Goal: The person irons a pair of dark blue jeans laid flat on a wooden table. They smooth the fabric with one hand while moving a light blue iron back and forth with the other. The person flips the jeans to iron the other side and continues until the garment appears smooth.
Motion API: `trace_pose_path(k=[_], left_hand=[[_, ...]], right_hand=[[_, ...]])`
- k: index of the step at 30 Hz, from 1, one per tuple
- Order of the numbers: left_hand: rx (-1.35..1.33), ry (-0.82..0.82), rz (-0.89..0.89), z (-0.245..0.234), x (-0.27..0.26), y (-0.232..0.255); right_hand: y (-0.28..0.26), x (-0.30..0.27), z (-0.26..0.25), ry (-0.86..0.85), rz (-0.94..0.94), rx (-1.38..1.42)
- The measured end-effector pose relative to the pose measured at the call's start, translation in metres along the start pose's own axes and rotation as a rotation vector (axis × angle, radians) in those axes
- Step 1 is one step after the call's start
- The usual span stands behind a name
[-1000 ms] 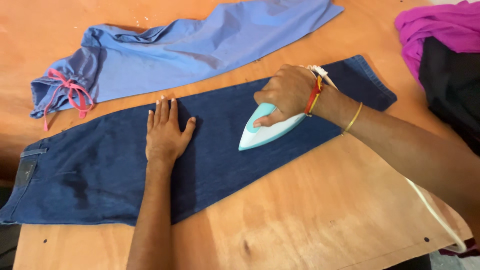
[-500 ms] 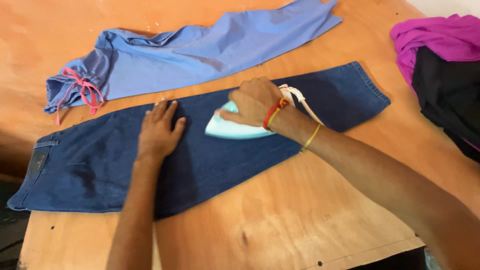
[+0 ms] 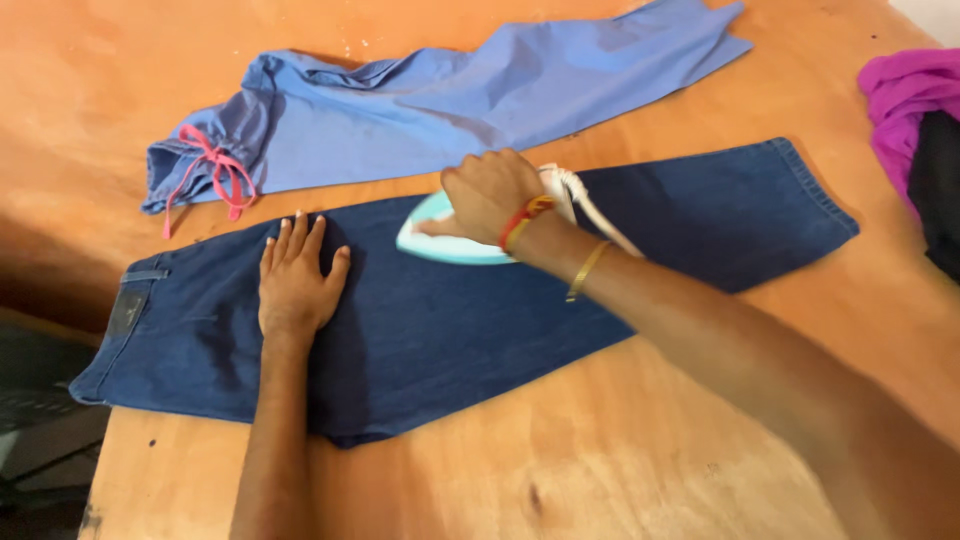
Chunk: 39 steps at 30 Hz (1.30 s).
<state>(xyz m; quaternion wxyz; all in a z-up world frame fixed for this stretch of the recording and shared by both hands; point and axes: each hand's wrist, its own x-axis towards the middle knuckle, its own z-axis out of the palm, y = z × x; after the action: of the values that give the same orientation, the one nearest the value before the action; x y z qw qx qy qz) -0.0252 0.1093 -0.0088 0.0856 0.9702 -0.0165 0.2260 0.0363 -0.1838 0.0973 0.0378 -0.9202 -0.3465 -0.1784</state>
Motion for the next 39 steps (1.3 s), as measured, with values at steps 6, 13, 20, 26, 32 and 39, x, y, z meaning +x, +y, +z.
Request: trace_pose_path(k=[6, 13, 20, 26, 32, 39], left_hand=[[-0.068, 0.043, 0.003, -0.001, 0.004, -0.005], [-0.205, 0.024, -0.070, -0.007, -0.004, -0.013], [-0.014, -0.046, 0.224, -0.027, -0.019, -0.032], [0.049, -0.031, 0.195, -0.018, -0.020, -0.031], [0.051, -0.033, 0.197, -0.017, -0.021, -0.033], [-0.010, -0.064, 0.088, -0.024, -0.019, -0.028]], right_hand=[[-0.036, 0.015, -0.004, -0.078, 0.169, 0.063], [0.026, -0.060, -0.027, -0.204, -0.089, 0.004], [0.181, -0.134, -0.062, -0.237, 0.281, -0.208], [0.182, -0.138, -0.063, -0.239, 0.348, -0.192], [0.075, -0.080, -0.037, -0.251, 0.074, 0.006], [-0.047, 0.035, 0.001, -0.177, 0.045, 0.094]])
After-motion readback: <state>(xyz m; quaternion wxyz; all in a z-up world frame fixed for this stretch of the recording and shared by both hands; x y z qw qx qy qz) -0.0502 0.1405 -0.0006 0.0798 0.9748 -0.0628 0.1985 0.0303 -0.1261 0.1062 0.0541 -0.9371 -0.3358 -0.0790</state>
